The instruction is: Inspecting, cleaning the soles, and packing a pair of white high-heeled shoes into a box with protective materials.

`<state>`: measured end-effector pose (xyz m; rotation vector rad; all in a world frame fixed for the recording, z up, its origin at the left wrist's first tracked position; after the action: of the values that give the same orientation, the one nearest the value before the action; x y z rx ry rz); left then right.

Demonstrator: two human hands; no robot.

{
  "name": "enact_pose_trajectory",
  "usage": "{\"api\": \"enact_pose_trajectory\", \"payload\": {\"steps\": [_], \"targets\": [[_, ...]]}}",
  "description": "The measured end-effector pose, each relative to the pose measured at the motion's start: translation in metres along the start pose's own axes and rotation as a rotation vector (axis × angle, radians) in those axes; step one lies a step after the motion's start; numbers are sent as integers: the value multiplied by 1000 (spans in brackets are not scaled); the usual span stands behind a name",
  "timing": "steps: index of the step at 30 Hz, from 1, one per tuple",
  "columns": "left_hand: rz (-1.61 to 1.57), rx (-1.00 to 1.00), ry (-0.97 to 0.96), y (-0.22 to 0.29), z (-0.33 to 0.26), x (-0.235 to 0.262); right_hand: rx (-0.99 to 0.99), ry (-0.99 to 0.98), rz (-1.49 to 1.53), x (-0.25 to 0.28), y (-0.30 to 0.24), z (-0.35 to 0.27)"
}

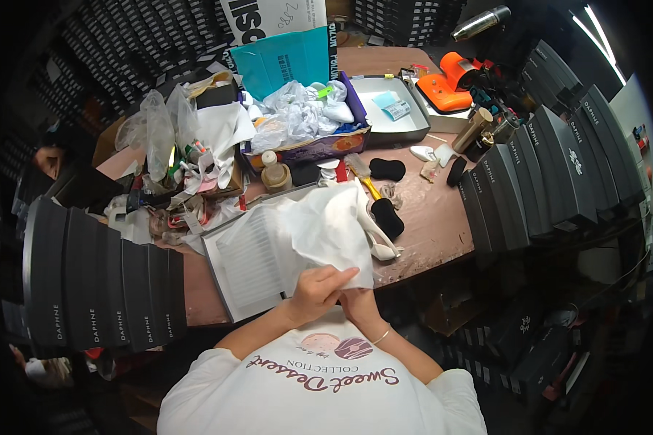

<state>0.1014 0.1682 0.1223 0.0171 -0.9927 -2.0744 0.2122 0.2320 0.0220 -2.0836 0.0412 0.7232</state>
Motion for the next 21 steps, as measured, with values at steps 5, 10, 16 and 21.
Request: {"api": "enact_pose_trajectory", "payload": {"steps": [5, 10, 16, 21], "targets": [[-37, 12, 16, -11, -6, 6, -181, -82, 91, 9, -6, 19], [-108, -17, 34, -11, -7, -4, 409, -165, -581, -10, -16, 23], [-104, -69, -195, 2, -25, -15, 502, -299, -758, -19, -7, 32], [-118, 342, 101, -9, -32, 13, 481, -191, -632, -11, -3, 29]]}}
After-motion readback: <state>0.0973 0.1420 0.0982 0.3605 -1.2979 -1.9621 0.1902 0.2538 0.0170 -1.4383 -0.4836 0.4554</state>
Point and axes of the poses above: each hand's wrist, its own z-axis towards the middle knuckle, its own x-axis out of the back of the hand, y = z × x, the point moved 4 cm from there along z, towards the middle knuckle, and after that the axes turned 12 degrees about y, right-handed, at the moved point
